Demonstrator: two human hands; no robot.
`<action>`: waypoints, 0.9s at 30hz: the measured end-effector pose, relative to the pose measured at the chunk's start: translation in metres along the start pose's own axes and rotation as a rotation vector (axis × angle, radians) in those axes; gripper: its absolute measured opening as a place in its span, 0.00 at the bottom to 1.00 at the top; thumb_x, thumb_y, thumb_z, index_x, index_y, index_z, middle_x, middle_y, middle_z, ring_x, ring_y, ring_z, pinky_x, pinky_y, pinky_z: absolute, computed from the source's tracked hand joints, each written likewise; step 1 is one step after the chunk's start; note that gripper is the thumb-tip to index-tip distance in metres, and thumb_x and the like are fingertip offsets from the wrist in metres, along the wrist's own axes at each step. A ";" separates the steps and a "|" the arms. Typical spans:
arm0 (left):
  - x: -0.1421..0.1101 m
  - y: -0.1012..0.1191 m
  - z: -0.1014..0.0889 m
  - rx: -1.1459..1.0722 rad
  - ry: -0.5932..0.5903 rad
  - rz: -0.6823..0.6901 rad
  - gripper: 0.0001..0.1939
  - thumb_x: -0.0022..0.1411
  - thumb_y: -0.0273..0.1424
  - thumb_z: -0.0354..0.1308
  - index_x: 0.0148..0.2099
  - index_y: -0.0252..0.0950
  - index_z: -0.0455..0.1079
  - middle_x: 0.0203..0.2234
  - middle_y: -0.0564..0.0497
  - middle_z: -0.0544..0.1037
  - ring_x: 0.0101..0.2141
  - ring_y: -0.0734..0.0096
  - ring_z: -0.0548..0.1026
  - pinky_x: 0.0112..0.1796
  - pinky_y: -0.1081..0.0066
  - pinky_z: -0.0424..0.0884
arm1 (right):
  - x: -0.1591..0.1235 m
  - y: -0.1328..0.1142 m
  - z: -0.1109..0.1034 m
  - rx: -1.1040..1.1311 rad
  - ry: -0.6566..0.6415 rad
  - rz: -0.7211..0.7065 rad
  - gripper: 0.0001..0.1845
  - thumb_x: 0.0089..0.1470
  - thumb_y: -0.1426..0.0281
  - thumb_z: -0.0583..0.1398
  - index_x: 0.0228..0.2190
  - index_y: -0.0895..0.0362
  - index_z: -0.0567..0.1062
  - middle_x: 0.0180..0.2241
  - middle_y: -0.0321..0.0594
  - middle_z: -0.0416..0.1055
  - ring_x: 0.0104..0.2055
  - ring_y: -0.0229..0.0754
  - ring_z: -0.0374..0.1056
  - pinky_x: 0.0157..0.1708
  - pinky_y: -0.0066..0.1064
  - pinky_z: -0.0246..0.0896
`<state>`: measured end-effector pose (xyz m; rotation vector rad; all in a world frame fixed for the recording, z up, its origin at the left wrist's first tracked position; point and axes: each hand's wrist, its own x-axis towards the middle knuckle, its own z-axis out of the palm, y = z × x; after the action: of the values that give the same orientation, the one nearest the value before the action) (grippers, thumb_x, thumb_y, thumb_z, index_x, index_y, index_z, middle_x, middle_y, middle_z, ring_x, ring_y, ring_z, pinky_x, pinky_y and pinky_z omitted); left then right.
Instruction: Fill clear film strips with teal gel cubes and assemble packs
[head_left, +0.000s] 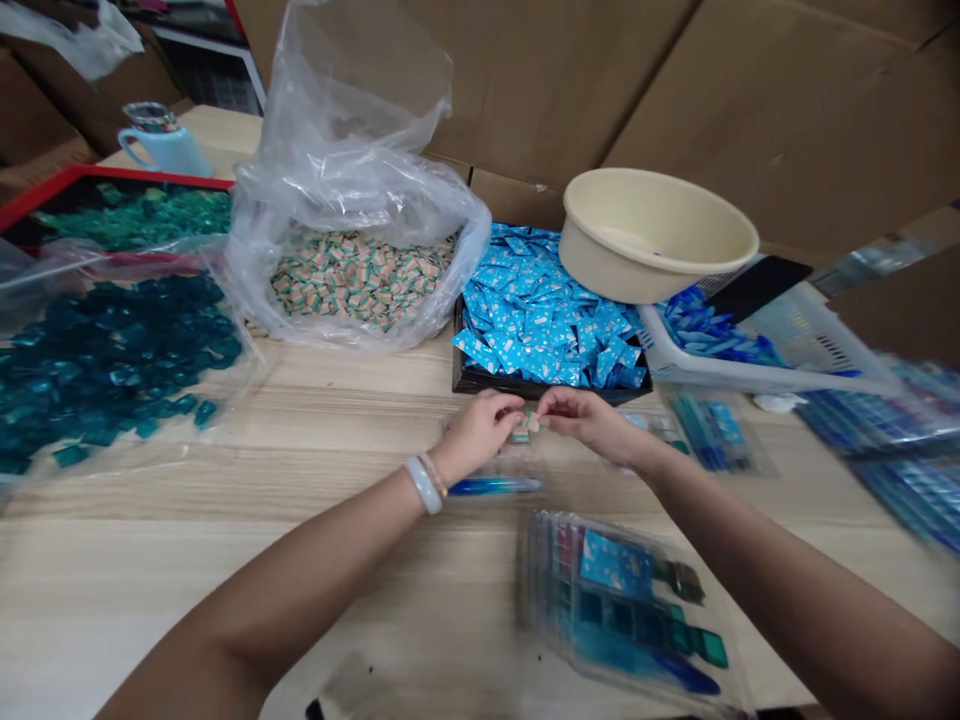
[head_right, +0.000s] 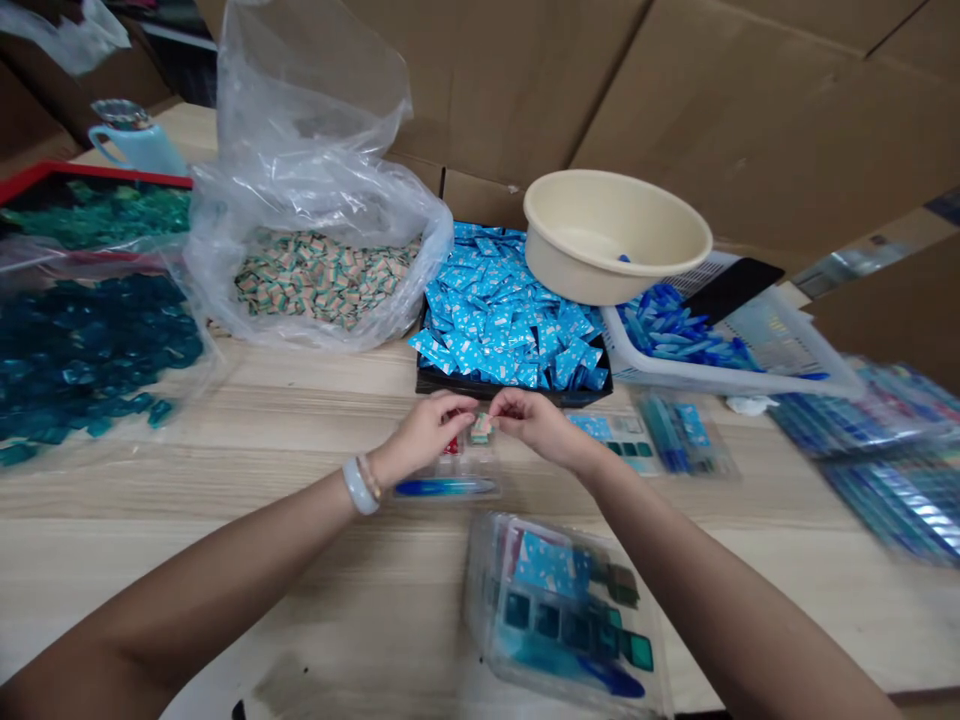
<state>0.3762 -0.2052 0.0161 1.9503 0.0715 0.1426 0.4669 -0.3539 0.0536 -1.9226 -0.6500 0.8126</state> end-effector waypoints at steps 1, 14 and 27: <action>0.006 0.001 0.001 -0.120 -0.042 -0.079 0.10 0.54 0.29 0.51 0.36 0.33 0.71 0.28 0.50 0.73 0.28 0.74 0.69 0.31 0.73 0.65 | 0.000 -0.004 0.000 0.024 0.005 0.001 0.09 0.36 0.65 0.61 0.21 0.57 0.69 0.20 0.31 0.64 0.23 0.34 0.58 0.25 0.27 0.51; 0.009 0.020 0.010 -0.937 -0.015 -0.584 0.03 0.52 0.26 0.56 0.28 0.30 0.67 0.16 0.55 0.67 0.16 0.86 0.63 0.18 0.82 0.57 | -0.013 -0.005 0.016 0.597 0.241 0.149 0.10 0.33 0.68 0.64 0.22 0.56 0.69 0.20 0.31 0.64 0.21 0.32 0.58 0.24 0.27 0.53; 0.003 0.040 0.005 -0.801 0.044 -0.507 0.06 0.54 0.24 0.52 0.26 0.30 0.65 0.14 0.57 0.65 0.15 0.86 0.61 0.17 0.83 0.56 | -0.020 -0.016 0.015 0.410 0.173 -0.007 0.09 0.40 0.64 0.61 0.24 0.55 0.67 0.21 0.31 0.63 0.23 0.34 0.59 0.26 0.28 0.53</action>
<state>0.3796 -0.2248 0.0512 1.0856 0.4605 -0.1132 0.4406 -0.3531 0.0683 -1.5923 -0.3515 0.7029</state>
